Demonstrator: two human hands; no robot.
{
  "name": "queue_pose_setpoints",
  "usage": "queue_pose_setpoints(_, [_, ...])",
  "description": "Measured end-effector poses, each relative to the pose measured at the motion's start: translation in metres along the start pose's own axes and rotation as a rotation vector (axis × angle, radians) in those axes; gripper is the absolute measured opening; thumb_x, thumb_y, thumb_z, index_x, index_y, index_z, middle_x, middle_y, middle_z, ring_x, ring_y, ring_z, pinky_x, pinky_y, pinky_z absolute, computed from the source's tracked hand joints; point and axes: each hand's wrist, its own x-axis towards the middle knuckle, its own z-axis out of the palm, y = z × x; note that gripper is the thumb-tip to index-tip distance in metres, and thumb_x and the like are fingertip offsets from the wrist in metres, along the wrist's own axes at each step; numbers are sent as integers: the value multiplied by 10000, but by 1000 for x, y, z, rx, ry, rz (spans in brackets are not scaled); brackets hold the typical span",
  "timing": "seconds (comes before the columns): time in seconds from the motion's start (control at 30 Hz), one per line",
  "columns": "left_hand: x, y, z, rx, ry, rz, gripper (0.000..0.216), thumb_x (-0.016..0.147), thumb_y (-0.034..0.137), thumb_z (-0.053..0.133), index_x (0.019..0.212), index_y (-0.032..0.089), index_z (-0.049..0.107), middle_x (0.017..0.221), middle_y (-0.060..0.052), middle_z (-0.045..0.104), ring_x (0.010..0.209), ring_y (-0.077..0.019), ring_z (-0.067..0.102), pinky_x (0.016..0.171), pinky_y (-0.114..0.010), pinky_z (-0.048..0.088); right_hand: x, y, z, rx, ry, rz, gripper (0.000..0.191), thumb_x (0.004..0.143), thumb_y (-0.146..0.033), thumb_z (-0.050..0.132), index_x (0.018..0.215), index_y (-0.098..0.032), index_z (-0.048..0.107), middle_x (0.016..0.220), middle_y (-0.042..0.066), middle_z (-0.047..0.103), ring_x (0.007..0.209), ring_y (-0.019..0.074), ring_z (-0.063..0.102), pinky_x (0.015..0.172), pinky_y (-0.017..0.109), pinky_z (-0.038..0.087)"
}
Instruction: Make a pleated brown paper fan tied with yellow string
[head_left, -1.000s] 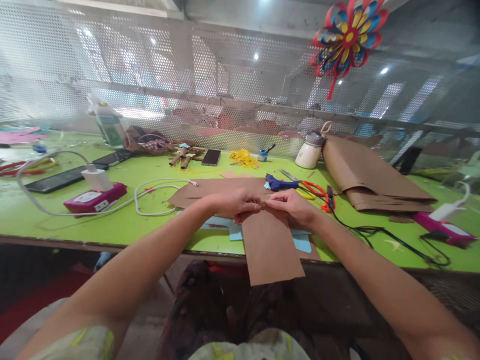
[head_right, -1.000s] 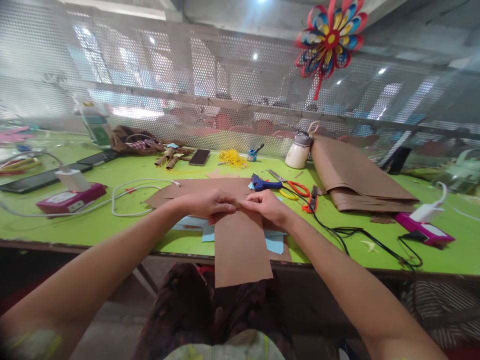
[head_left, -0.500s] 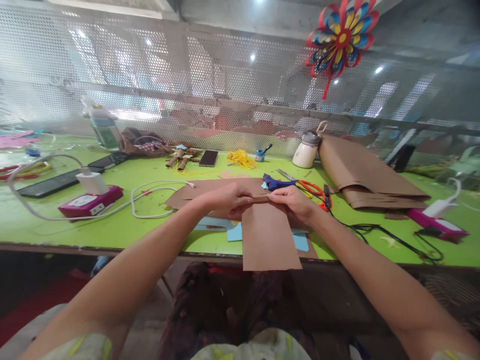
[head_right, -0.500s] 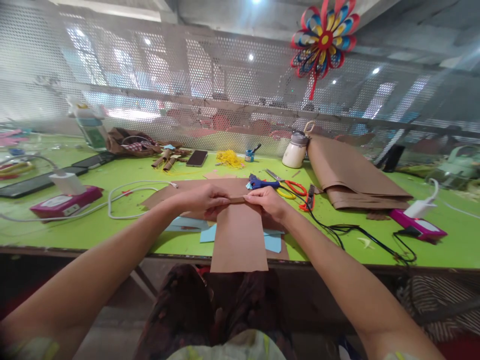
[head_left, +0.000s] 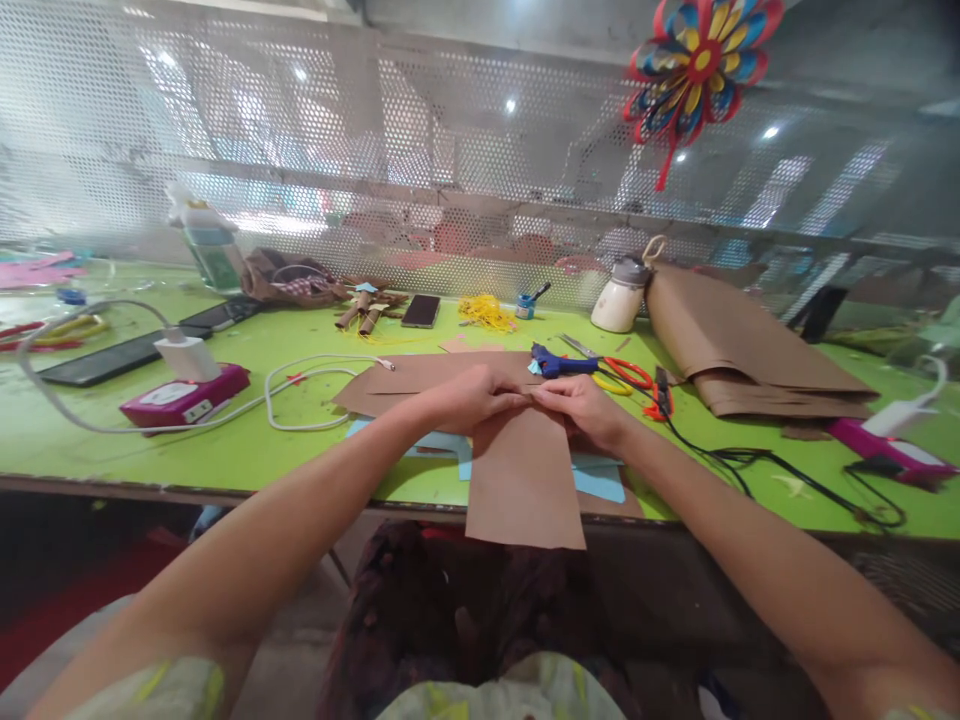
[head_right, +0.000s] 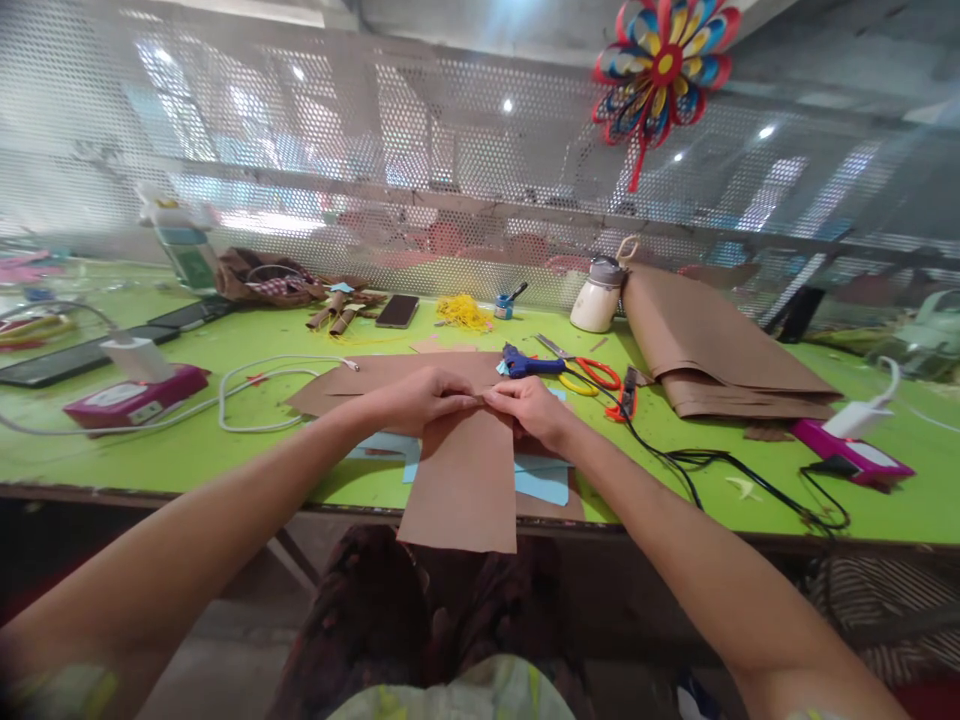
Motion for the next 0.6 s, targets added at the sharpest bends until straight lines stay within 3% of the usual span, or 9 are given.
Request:
queue_pose_setpoints(0.2, [-1, 2, -7, -54, -73, 43, 434, 864, 470, 402, 924, 127, 661, 679, 4, 555, 601, -88, 419, 554, -196, 312, -2, -6, -1, 32, -46, -18, 326, 708, -461, 645, 628, -157, 561, 469, -69, 377, 384, 46, 289, 371, 214, 196])
queue_pose_setpoints(0.43, [-4, 0, -9, -71, -69, -19, 460, 847, 531, 406, 707, 128, 578, 583, 18, 470, 529, -76, 394, 496, -201, 279, 2, -1, -6, -17, 87, -89, 296, 664, -426, 695, 636, -139, 625, 460, -52, 436, 394, 50, 331, 395, 221, 218])
queue_pose_setpoints(0.6, [-5, -8, -13, -136, -146, -147, 442, 844, 550, 390, 691, 156, 518, 517, 16, 523, 466, -93, 486, 476, -201, 331, 5, 2, -9, 50, 202, -62, 298, 608, -428, 733, 629, -148, 635, 453, -53, 453, 377, 49, 306, 382, 233, 187])
